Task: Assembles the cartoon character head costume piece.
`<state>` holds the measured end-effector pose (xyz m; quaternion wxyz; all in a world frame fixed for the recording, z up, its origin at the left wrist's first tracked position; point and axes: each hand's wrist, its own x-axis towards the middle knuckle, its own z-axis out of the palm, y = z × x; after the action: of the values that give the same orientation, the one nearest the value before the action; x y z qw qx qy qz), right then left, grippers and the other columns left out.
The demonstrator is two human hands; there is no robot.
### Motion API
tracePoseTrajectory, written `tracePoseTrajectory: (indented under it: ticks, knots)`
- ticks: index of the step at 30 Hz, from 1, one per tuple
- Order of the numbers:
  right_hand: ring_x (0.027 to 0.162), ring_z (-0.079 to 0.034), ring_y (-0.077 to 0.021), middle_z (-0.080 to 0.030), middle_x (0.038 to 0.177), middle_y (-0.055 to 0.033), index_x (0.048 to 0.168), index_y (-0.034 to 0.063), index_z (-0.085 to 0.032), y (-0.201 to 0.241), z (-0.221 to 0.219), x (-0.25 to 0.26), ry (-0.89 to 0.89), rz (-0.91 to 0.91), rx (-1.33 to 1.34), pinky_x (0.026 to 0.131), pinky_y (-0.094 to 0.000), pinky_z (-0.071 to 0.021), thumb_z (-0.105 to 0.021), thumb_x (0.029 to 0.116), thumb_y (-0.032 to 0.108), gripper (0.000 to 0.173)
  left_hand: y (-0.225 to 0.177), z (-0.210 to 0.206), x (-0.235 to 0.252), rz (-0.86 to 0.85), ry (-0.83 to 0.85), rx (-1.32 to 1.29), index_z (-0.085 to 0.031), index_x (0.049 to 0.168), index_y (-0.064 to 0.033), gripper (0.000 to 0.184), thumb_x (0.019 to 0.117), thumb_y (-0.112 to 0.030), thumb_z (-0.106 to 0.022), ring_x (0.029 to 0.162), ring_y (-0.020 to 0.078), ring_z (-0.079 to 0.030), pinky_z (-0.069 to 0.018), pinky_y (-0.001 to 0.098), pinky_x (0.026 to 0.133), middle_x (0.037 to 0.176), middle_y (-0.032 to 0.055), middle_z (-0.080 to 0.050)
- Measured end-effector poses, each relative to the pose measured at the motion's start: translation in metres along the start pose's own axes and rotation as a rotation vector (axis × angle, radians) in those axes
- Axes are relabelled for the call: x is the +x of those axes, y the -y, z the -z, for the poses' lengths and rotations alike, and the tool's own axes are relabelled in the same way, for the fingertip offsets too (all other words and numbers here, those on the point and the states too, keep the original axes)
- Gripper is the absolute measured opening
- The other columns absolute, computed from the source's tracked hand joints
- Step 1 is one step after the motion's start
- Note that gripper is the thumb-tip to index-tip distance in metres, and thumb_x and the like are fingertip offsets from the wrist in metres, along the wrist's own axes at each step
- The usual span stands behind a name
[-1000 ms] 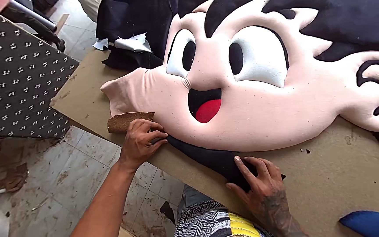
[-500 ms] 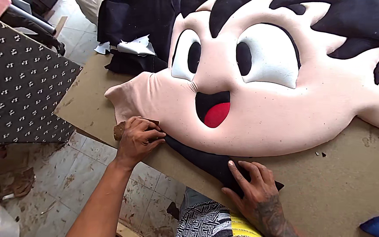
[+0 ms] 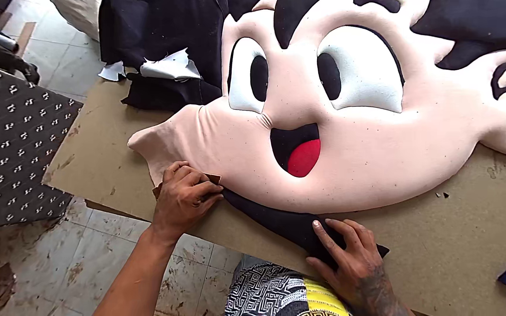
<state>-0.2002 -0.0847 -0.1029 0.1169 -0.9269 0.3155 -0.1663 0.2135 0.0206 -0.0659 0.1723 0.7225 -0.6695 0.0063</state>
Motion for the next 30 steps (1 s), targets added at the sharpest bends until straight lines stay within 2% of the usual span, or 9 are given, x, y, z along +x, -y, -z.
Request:
tracePoseTrajectory:
  ticks: [4, 8, 10, 14, 17, 20, 24, 26, 30]
  knots:
    - [0.118, -0.059, -0.0287, -0.066, 0.13, -0.007, 0.141, 0.0334, -0.063, 0.005, -0.001, 0.002, 0.004, -0.014, -0.013, 0.098, -0.0497, -0.0471, -0.066, 0.0818, 0.072, 0.071, 0.009, -0.002, 0.002, -0.054, -0.069, -0.015, -0.079, 0.092, -0.0265, 0.022, 0.084, -0.047, -0.078, 0.107, 0.0224, -0.061, -0.0361, 0.0535, 0.113, 0.095, -0.0024, -0.067]
    - [0.12, -0.058, -0.0297, -0.065, 0.131, -0.0073, 0.141, 0.0342, -0.063, 0.009, 0.0, 0.003, 0.001, -0.049, -0.011, 0.1, -0.0506, -0.0467, -0.067, 0.0819, 0.071, 0.07, 0.008, -0.003, 0.012, -0.175, -0.035, -0.091, -0.074, 0.124, -0.0266, 0.063, 0.0761, -0.067, -0.079, 0.142, 0.0298, -0.047, -0.0312, 0.0577, 0.122, 0.145, 0.0075, -0.058]
    - [0.121, -0.058, -0.0295, -0.065, 0.132, -0.0068, 0.141, 0.0351, -0.063, 0.013, -0.001, 0.001, -0.005, -0.073, -0.013, 0.1, -0.0504, -0.0466, -0.067, 0.082, 0.071, 0.069, -0.001, -0.01, 0.018, -0.25, 0.025, -0.121, -0.068, 0.134, -0.0259, 0.076, 0.0746, -0.073, -0.076, 0.15, 0.0293, -0.039, -0.027, 0.0581, 0.126, 0.155, 0.0084, -0.05]
    - [0.123, -0.057, -0.0305, -0.065, 0.133, -0.0075, 0.141, 0.0358, -0.062, 0.02, -0.003, 0.0, -0.018, -0.12, -0.026, 0.101, -0.053, -0.0455, -0.067, 0.0836, 0.07, 0.067, -0.002, -0.023, 0.032, -0.343, 0.05, -0.106, -0.061, 0.145, -0.0195, 0.095, 0.0721, -0.079, -0.073, 0.152, 0.0256, -0.036, -0.0262, 0.0538, 0.128, 0.159, 0.0053, -0.048]
    - [0.123, -0.057, -0.0309, -0.065, 0.133, -0.0078, 0.141, 0.0357, -0.063, 0.026, -0.007, -0.001, -0.042, -0.143, -0.048, 0.101, -0.0533, -0.0443, -0.065, 0.0849, 0.069, 0.065, 0.015, -0.017, 0.044, -0.369, 0.105, -0.07, -0.058, 0.148, -0.0208, 0.101, 0.0693, -0.082, -0.072, 0.155, 0.0256, -0.03, -0.0207, 0.0576, 0.129, 0.162, 0.0028, -0.044]
    - [0.122, -0.057, -0.0309, -0.065, 0.133, -0.0079, 0.14, 0.0366, -0.063, 0.028, -0.01, -0.001, -0.063, -0.152, -0.054, 0.1, -0.0533, -0.0436, -0.064, 0.0848, 0.07, 0.065, 0.03, -0.01, 0.053, -0.404, 0.166, -0.069, -0.059, 0.148, -0.0248, 0.094, 0.0711, -0.078, -0.074, 0.156, 0.0251, -0.028, -0.0165, 0.0623, 0.128, 0.163, -0.0004, -0.043]
    - [0.122, -0.057, -0.0313, -0.065, 0.133, -0.0083, 0.141, 0.0362, -0.063, 0.028, -0.011, -0.002, -0.067, -0.16, -0.055, 0.1, -0.0534, -0.0434, -0.064, 0.0849, 0.07, 0.066, 0.059, 0.008, 0.067, -0.488, 0.266, -0.099, -0.058, 0.148, -0.0235, 0.072, 0.0864, -0.058, -0.072, 0.155, 0.0229, -0.03, -0.0234, 0.0542, 0.129, 0.162, -0.0011, -0.044]
    - [0.121, -0.057, -0.0317, -0.065, 0.133, -0.0086, 0.142, 0.0358, -0.062, 0.028, -0.011, -0.002, -0.064, -0.162, -0.055, 0.1, -0.054, -0.043, -0.065, 0.0843, 0.07, 0.067, 0.068, 0.016, 0.071, -0.495, 0.315, -0.083, -0.057, 0.148, -0.0244, 0.068, 0.0879, -0.052, -0.072, 0.155, 0.0228, -0.03, -0.0234, 0.053, 0.129, 0.162, -0.0012, -0.043]
    - [0.121, -0.057, -0.031, -0.065, 0.132, -0.008, 0.141, 0.0362, -0.063, 0.029, -0.011, -0.003, -0.066, -0.177, -0.065, 0.1, -0.0539, -0.0426, -0.066, 0.083, 0.07, 0.067, 0.057, 0.018, 0.068, -0.459, 0.392, -0.033, -0.054, 0.151, -0.0251, 0.079, 0.0828, -0.06, -0.073, 0.159, 0.0254, -0.02, -0.0156, 0.0576, 0.13, 0.168, -0.0001, -0.034]
